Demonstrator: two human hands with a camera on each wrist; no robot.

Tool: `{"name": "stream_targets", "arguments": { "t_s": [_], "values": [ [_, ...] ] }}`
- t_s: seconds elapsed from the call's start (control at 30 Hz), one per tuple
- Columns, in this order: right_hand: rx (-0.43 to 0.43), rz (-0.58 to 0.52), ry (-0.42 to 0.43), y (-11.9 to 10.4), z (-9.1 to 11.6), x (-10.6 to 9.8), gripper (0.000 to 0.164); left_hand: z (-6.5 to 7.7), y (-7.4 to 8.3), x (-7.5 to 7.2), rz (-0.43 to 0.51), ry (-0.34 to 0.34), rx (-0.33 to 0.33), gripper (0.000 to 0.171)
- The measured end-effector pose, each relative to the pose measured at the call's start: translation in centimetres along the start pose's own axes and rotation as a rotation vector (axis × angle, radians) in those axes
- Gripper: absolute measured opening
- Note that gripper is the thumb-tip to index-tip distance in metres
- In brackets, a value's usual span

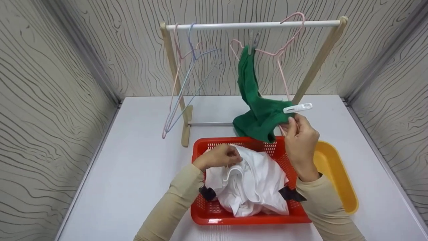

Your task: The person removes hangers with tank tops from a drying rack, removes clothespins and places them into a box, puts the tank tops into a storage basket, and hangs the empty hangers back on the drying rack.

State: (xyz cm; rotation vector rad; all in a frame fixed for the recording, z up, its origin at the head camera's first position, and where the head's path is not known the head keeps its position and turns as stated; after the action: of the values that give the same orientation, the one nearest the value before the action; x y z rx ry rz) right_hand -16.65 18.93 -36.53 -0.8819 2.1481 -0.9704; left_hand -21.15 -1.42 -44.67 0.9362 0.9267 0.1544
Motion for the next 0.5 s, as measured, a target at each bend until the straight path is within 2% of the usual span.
{"name": "stream_targets", "arguments": {
  "t_s": [0.1, 0.2, 0.3, 0.37, 0.5],
  "values": [
    [0.008, -0.010, -0.014, 0.0, 0.0, 0.0, 0.025, 0.2, 0.4, 0.8, -0.053, -0.153, 0.019, 0.016],
    [0.019, -0.012, -0.024, 0.0, 0.0, 0.1, 0.025, 0.1, 0.9, 1.7, -0.147, -0.260, 0.054, 0.019],
    [0.027, -0.012, -0.025, 0.0, 0.0, 0.0, 0.025, 0.0, 1.5, 2.6, -0.291, -0.312, 0.078, 0.022],
    [0.029, -0.011, -0.022, 0.0, 0.1, 0.0, 0.025, 0.1, 1.9, 3.2, -0.376, -0.338, 0.066, 0.026],
    [0.018, -0.010, -0.007, 0.1, 0.1, -0.1, 0.024, 0.2, 2.7, 4.3, -0.459, -0.399, 0.020, 0.034]
  ]
}}
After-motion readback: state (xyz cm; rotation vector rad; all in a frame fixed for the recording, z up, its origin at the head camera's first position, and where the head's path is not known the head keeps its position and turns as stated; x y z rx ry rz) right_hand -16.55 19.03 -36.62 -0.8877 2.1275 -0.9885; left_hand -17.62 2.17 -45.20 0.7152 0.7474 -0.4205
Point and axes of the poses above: each hand's wrist, its own z-axis away from the middle knuckle, its own x-axis out of the palm, y = z × x, the point moved 1 cm from there along -z, towards the middle knuckle, and after that the axes turned 8 degrees about -z, right-handed, at the moved point
